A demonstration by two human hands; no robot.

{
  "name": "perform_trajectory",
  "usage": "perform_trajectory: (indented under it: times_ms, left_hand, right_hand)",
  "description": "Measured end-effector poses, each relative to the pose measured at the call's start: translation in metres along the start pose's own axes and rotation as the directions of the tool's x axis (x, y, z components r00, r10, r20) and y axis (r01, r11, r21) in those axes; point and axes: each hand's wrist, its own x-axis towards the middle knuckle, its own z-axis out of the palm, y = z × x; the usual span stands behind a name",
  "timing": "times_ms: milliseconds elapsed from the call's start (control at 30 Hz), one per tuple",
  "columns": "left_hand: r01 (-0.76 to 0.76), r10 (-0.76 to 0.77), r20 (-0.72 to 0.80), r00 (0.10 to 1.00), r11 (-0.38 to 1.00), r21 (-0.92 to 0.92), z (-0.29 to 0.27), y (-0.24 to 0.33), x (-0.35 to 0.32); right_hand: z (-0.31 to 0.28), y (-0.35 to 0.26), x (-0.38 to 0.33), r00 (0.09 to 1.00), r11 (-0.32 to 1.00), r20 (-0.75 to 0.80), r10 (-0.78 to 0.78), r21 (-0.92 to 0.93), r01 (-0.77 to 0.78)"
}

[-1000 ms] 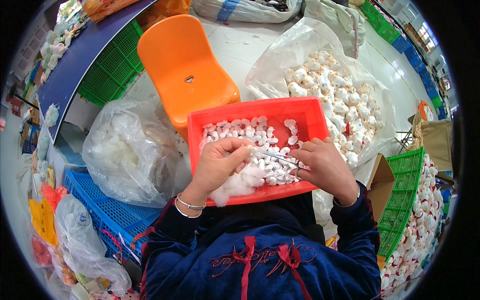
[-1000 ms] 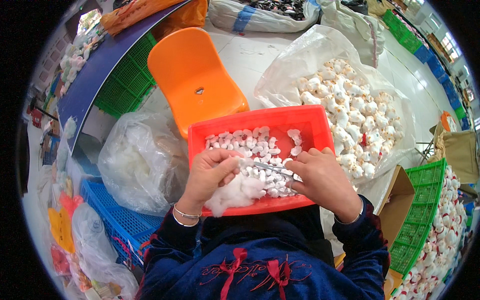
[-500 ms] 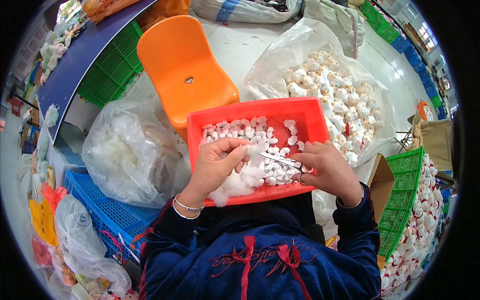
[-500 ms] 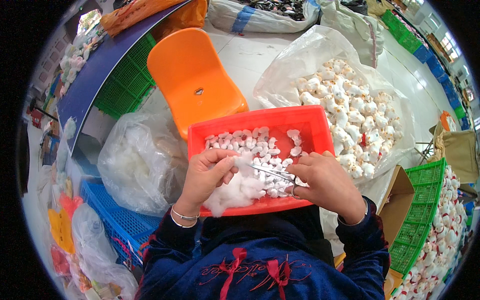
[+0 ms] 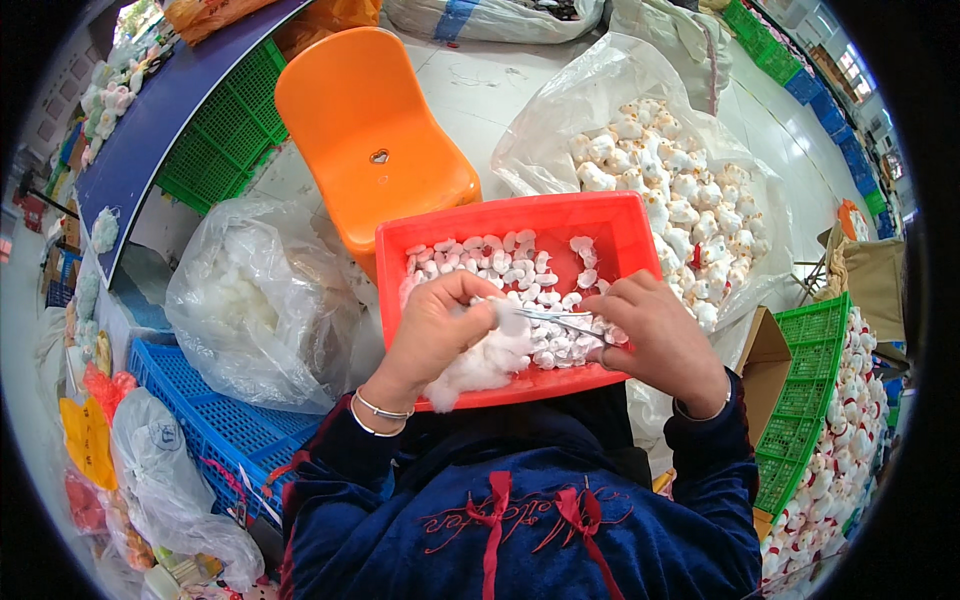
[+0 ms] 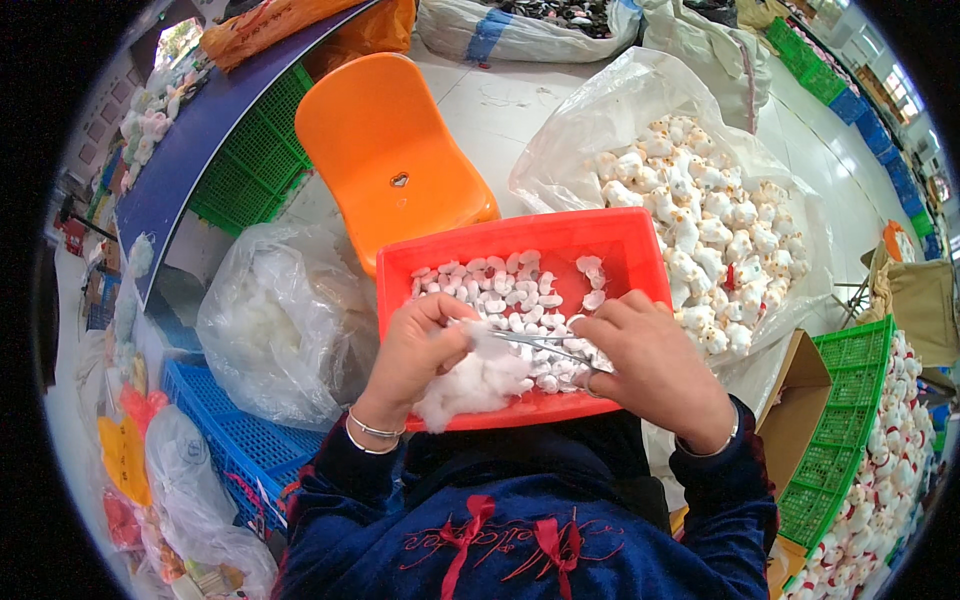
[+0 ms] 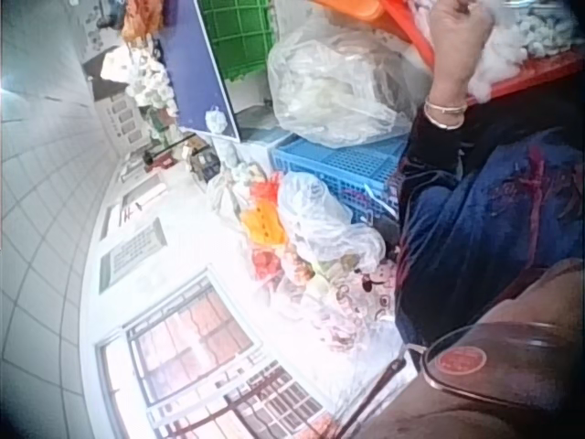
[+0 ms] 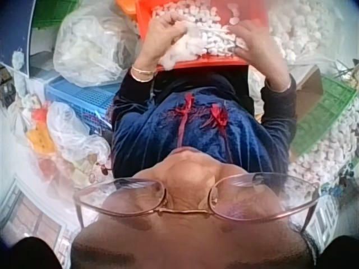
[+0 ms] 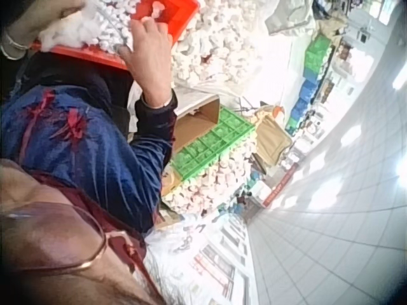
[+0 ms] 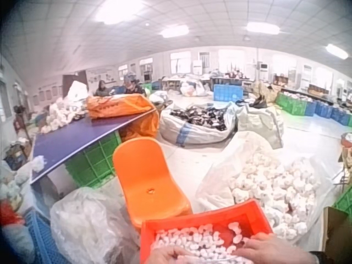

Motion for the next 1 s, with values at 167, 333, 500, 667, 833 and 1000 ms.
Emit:
perform_trajectory:
  times_ms: [167,333,500,667,833,1000]
  left_hand:
    - [0.051,-0.05,0.013,0.999,0.963,-0.266,-0.007,0.0,0.003]
    - [0.08,-0.079,0.014,0.997,0.964,-0.252,0.0,0.0,0.0]
    - [0.014,-0.014,0.006,1.0,0.994,-0.11,0.0,0.004,-0.001]
    - [-0.065,0.053,0.126,0.991,0.994,0.087,0.014,0.001,-0.003]
    - [-0.051,0.06,-0.061,0.996,0.988,0.149,0.011,0.016,-0.026]
    - [-0.03,0.028,-0.082,0.996,0.999,-0.022,0.003,0.007,-0.007]
  right_hand:
    - [-0.003,0.002,0.0,0.998,1.0,-0.053,-0.017,0.002,0.017]
    - [0.012,0.004,0.009,0.997,0.999,-0.06,-0.054,-0.008,0.054]
    - [0.009,0.012,0.003,0.999,0.997,-0.03,-0.045,-0.058,0.043]
    - [0.012,0.003,0.008,0.998,0.996,0.015,-0.053,-0.072,0.054]
    - [0.01,0.003,0.003,0.998,0.999,-0.056,-0.02,-0.031,0.018]
    - [0.006,0.01,-0.012,0.999,0.994,-0.019,-0.047,0.101,0.049]
